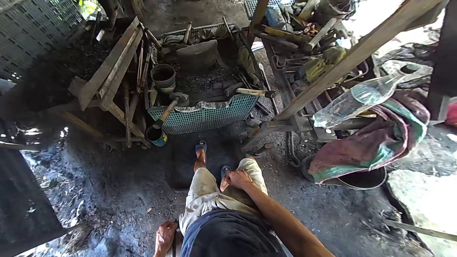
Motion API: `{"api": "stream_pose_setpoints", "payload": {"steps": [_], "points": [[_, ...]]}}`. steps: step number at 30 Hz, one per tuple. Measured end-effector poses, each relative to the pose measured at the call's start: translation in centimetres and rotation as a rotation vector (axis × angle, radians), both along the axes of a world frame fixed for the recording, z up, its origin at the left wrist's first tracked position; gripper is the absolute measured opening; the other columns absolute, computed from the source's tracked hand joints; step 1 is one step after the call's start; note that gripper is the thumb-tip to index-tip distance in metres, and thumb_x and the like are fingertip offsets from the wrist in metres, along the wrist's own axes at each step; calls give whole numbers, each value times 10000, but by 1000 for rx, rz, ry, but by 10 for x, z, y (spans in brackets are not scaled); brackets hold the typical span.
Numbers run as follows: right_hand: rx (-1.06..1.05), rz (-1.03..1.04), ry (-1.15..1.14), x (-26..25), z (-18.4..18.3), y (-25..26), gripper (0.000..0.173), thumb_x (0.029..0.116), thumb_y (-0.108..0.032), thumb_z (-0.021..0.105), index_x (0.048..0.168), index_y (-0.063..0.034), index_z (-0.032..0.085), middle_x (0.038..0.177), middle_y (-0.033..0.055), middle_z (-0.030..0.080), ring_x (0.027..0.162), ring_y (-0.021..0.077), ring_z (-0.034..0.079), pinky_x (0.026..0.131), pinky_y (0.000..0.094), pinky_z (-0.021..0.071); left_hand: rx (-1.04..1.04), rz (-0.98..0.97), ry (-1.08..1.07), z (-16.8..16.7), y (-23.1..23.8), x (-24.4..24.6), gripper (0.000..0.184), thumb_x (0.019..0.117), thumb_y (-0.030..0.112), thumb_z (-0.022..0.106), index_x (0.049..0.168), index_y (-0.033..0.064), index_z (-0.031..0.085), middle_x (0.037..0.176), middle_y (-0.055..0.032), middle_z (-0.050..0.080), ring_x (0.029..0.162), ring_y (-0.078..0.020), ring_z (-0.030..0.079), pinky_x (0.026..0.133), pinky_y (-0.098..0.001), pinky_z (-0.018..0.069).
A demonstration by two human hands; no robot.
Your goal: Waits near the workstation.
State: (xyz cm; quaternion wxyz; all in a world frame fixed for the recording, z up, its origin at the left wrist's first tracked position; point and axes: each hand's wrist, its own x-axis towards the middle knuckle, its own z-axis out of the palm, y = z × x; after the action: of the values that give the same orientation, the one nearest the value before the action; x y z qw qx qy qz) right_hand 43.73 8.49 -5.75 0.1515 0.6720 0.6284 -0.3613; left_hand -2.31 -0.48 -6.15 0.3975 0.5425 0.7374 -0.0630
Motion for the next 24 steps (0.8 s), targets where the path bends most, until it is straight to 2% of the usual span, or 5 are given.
{"api": "stream_pose_setpoints", "payload": {"steps": [4, 9, 14, 19, 24], "points": [[25, -39, 19, 10, 11, 2, 393, 1030, -427, 449, 1190, -177, 707, 1266, 94, 715, 1260, 311, 629, 1106, 618, 411, -14, -39, 13, -2, 3, 0, 328, 939, 465, 613, 1030, 201, 786, 992, -56, 775, 979, -263, 735, 890, -593, 566], [80, -106, 117, 0, 20, 6, 376, 1020, -417, 447, 1191, -205, 706, 1253, 80, 717, 1235, 313, 646, 1043, 626, 476, 10, -65, 24, -1, 0, -3, 339, 966, 452, 583, 1012, 179, 779, 970, -64, 769, 956, -261, 734, 883, -580, 574], [8, 10, 24, -3, 10, -5, 409, 1033, -423, 453, 1254, -173, 690, 1325, 117, 688, 1306, 349, 597, 1126, 649, 383, -7, -37, -2, 2, 1, -1, 328, 944, 478, 631, 1031, 201, 783, 992, -35, 773, 979, -236, 734, 901, -571, 572], [50, -11, 40, 5, 7, -9, 391, 1029, -417, 433, 1168, -177, 709, 1259, 88, 714, 1256, 307, 631, 1097, 614, 425, 5, -23, -17, -1, -1, -3, 286, 928, 442, 651, 1009, 204, 787, 974, -37, 775, 962, -238, 737, 885, -578, 576], [43, 4, 22, -5, 1, -6, 402, 1031, -424, 425, 1180, -175, 703, 1254, 89, 718, 1251, 310, 636, 1097, 621, 421, 12, -26, -22, -3, 1, -2, 297, 951, 433, 622, 1037, 199, 783, 993, -31, 773, 972, -221, 734, 896, -562, 576]]}}
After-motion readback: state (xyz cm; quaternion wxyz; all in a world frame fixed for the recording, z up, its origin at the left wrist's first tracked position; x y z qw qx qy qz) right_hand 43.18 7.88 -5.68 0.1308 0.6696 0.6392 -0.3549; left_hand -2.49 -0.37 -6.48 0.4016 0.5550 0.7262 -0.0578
